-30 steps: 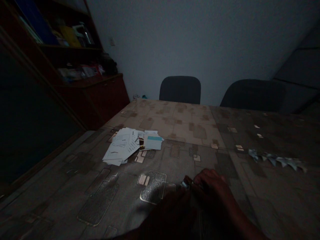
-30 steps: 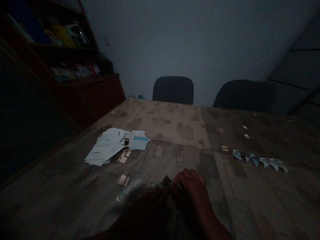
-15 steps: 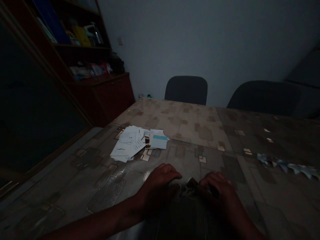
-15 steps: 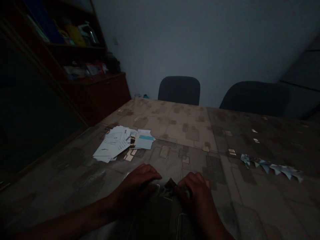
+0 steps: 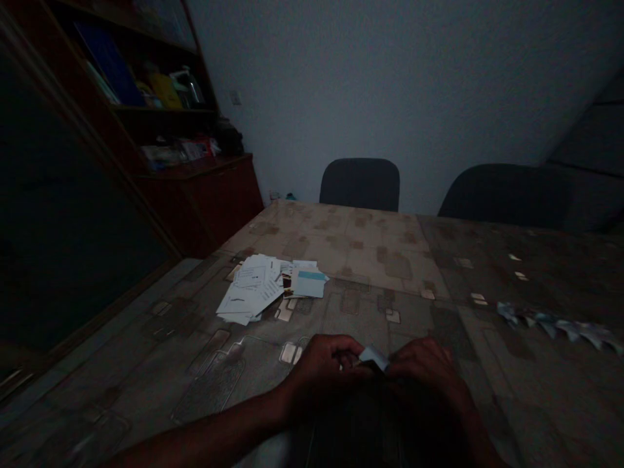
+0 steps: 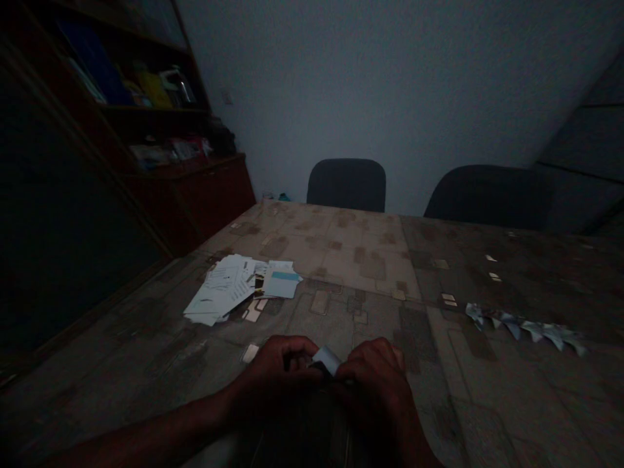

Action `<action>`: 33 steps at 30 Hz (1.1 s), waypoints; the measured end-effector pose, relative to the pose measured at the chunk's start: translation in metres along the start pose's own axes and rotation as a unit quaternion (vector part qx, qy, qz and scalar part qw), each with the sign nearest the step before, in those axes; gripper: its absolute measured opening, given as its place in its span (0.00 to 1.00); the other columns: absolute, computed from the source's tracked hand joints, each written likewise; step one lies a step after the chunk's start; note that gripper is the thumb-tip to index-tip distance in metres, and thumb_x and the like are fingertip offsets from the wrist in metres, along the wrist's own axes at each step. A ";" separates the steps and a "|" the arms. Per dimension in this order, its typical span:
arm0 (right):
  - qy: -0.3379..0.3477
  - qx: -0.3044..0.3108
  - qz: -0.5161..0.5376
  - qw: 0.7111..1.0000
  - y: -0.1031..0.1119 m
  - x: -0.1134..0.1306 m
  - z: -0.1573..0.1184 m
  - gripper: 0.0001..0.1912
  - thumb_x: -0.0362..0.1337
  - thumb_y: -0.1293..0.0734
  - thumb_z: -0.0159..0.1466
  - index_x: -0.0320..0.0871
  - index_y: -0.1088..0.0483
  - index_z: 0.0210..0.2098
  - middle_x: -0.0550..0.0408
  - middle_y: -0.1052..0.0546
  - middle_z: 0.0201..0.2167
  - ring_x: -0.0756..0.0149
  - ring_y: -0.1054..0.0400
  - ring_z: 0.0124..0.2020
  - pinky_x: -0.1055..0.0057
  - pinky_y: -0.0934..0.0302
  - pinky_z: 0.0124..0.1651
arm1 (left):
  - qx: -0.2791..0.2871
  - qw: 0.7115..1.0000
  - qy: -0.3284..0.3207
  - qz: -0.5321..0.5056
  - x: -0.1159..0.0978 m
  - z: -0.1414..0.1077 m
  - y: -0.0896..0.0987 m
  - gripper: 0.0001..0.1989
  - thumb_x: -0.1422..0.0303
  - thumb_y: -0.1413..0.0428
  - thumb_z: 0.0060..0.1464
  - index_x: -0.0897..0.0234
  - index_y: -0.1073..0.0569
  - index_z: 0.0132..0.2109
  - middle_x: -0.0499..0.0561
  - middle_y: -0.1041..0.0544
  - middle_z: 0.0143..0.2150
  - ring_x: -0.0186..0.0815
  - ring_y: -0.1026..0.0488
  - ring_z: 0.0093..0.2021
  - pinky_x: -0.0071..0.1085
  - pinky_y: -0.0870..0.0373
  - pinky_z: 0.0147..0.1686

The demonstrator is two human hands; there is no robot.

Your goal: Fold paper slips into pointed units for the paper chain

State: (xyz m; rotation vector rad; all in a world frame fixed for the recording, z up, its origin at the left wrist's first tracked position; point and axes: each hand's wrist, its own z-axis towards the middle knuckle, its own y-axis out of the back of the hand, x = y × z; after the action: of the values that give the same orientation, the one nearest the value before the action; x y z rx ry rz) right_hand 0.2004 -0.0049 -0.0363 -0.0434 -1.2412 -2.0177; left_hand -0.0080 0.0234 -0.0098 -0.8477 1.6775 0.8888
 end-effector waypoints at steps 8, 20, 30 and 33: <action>-0.153 0.029 0.099 0.983 0.005 0.016 0.001 0.04 0.37 0.33 0.60 0.46 0.29 0.36 0.57 0.26 0.29 0.63 0.31 0.31 0.71 0.38 0.32 | -0.077 0.991 -0.007 -0.109 0.009 -0.009 -0.006 0.14 0.60 0.39 0.44 0.68 0.28 0.26 0.43 0.35 0.20 0.28 0.43 0.23 0.24 0.47 0.24; -0.312 0.055 0.230 0.920 0.009 0.028 0.009 0.12 0.43 0.35 0.58 0.44 0.29 0.23 0.58 0.29 0.22 0.66 0.35 0.25 0.73 0.43 0.28 | -0.101 0.993 0.003 -0.067 0.013 -0.010 -0.006 0.11 0.63 0.39 0.46 0.68 0.24 0.28 0.49 0.26 0.25 0.32 0.34 0.27 0.25 0.40 0.28; -0.302 0.060 0.227 0.924 0.005 0.015 0.005 0.09 0.40 0.33 0.54 0.44 0.23 0.31 0.55 0.24 0.26 0.63 0.32 0.29 0.71 0.39 0.34 | -0.118 0.990 -0.010 -0.078 0.015 -0.009 -0.005 0.14 0.60 0.40 0.45 0.66 0.31 0.23 0.43 0.35 0.20 0.29 0.43 0.22 0.24 0.47 0.23; -0.279 0.088 0.214 0.932 0.006 0.013 0.003 0.08 0.39 0.33 0.56 0.44 0.23 0.32 0.55 0.25 0.27 0.64 0.32 0.30 0.71 0.40 0.34 | -0.115 0.989 -0.007 -0.090 0.018 -0.008 -0.004 0.16 0.58 0.40 0.44 0.66 0.32 0.24 0.43 0.36 0.19 0.28 0.44 0.22 0.24 0.48 0.22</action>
State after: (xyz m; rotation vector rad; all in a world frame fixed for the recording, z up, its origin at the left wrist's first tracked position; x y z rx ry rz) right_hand 0.1939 -0.0110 -0.0251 -0.7815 -1.5871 -1.5474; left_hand -0.0122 0.0118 -0.0260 -1.1284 1.4779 0.9714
